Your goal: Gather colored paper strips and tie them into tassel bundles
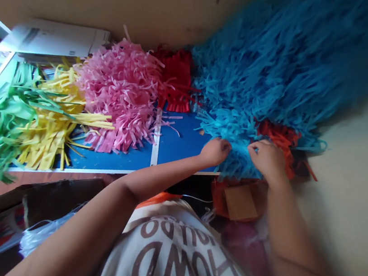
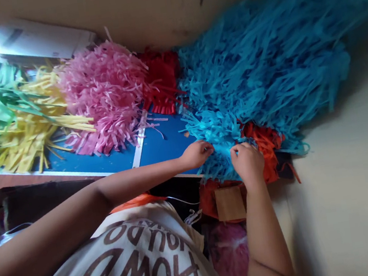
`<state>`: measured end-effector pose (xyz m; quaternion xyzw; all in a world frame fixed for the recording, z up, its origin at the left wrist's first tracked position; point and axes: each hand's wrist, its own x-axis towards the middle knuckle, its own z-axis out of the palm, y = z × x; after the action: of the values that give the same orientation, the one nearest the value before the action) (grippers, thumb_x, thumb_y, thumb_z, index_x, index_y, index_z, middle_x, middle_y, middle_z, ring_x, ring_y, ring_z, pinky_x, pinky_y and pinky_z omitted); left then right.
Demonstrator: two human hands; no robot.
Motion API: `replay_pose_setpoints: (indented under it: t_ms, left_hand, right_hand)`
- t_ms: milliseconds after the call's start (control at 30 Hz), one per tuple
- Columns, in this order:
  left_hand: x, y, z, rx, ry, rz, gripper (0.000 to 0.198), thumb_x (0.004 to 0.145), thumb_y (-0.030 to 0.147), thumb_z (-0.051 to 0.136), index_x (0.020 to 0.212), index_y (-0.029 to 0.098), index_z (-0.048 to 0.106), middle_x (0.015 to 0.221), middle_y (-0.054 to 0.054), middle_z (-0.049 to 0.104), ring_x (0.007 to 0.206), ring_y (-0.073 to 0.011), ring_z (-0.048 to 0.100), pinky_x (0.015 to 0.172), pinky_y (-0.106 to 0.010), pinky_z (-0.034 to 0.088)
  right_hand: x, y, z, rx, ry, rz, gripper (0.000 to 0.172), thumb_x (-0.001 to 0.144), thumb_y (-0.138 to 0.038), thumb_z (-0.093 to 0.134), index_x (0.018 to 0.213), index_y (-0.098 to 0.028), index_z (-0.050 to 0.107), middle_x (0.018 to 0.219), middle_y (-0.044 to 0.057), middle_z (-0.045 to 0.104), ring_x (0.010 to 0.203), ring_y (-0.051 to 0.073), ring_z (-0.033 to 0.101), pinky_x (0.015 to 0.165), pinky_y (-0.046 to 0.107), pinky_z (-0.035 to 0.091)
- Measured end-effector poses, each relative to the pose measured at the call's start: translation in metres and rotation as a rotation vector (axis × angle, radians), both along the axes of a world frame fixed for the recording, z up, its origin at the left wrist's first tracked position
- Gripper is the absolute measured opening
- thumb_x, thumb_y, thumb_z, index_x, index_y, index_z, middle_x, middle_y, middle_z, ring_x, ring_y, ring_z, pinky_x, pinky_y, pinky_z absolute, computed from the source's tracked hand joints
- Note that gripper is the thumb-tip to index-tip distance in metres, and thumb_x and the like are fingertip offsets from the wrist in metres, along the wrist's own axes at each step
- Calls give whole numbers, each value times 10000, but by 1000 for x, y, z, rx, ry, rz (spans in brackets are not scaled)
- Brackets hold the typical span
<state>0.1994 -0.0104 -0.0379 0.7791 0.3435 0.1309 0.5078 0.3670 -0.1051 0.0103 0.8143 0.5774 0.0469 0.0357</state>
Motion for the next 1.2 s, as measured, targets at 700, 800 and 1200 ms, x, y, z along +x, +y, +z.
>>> replay_pose_setpoints:
  t_ms: [700, 800, 1200]
  left_hand:
    - [-23, -13, 11, 588, 8, -101, 321, 986, 338, 489, 1182, 177, 686, 1237, -117, 665, 1124, -267, 565, 877, -379, 429]
    - [-14, -11, 11, 567, -26, -100, 334, 1009, 292, 431, 1184, 166, 686, 1229, -114, 683, 1114, -251, 577, 876, -362, 422]
    - [12, -7, 0, 636, 66, -219, 359, 991, 242, 421, 1254, 187, 659, 1354, -97, 650, 1224, -296, 532, 881, -407, 391]
  right_hand:
    - [20, 0, -6, 107, 418, -54, 355, 789, -542, 589, 713, -212, 696, 889, 86, 702, 821, 239, 618, 737, 344, 430]
    - [21, -1, -6, 144, 549, -92, 476, 738, -681, 587, 681, -214, 658, 818, 79, 693, 740, 225, 602, 716, 345, 430]
    - [22, -4, -6, 167, 651, -146, 491, 688, -679, 637, 759, -194, 670, 782, 79, 689, 710, 222, 587, 695, 340, 438]
